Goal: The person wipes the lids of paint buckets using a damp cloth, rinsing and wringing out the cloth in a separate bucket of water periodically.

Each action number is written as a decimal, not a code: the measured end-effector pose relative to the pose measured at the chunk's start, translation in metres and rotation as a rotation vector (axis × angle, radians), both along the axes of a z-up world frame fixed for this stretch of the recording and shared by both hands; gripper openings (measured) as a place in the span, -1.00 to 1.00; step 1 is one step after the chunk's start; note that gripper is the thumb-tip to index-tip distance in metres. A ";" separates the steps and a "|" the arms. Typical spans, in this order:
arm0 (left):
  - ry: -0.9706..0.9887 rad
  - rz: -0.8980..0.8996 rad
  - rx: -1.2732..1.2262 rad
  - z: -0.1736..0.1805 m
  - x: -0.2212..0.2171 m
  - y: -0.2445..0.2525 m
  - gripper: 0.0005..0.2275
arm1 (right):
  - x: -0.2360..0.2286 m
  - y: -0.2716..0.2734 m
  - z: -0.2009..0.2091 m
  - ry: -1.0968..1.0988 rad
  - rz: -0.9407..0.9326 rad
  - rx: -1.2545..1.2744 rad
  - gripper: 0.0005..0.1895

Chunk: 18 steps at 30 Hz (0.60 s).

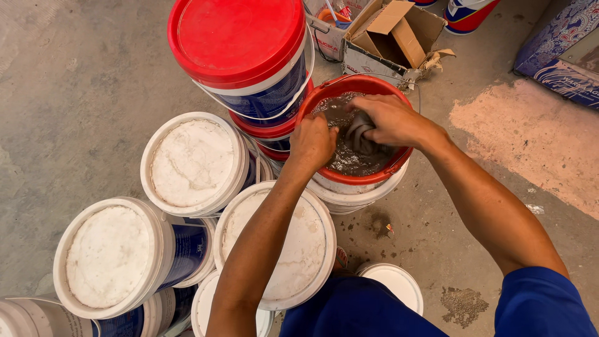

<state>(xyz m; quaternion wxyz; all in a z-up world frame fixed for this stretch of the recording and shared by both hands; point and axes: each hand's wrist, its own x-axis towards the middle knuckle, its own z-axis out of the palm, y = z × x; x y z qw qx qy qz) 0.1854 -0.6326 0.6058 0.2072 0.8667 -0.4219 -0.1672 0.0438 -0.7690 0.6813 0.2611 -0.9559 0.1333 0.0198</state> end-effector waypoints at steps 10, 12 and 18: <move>0.433 0.081 0.039 -0.035 0.010 -0.024 -0.47 | 0.023 -0.014 -0.083 0.219 0.170 -0.385 -0.69; 0.830 0.201 -0.033 0.040 -0.018 0.000 -0.17 | 0.016 -0.011 -0.034 0.106 0.127 -0.358 -0.58; 1.558 0.298 -0.212 0.099 -0.038 0.009 0.13 | -0.004 0.014 0.048 -0.168 0.143 -0.225 -0.59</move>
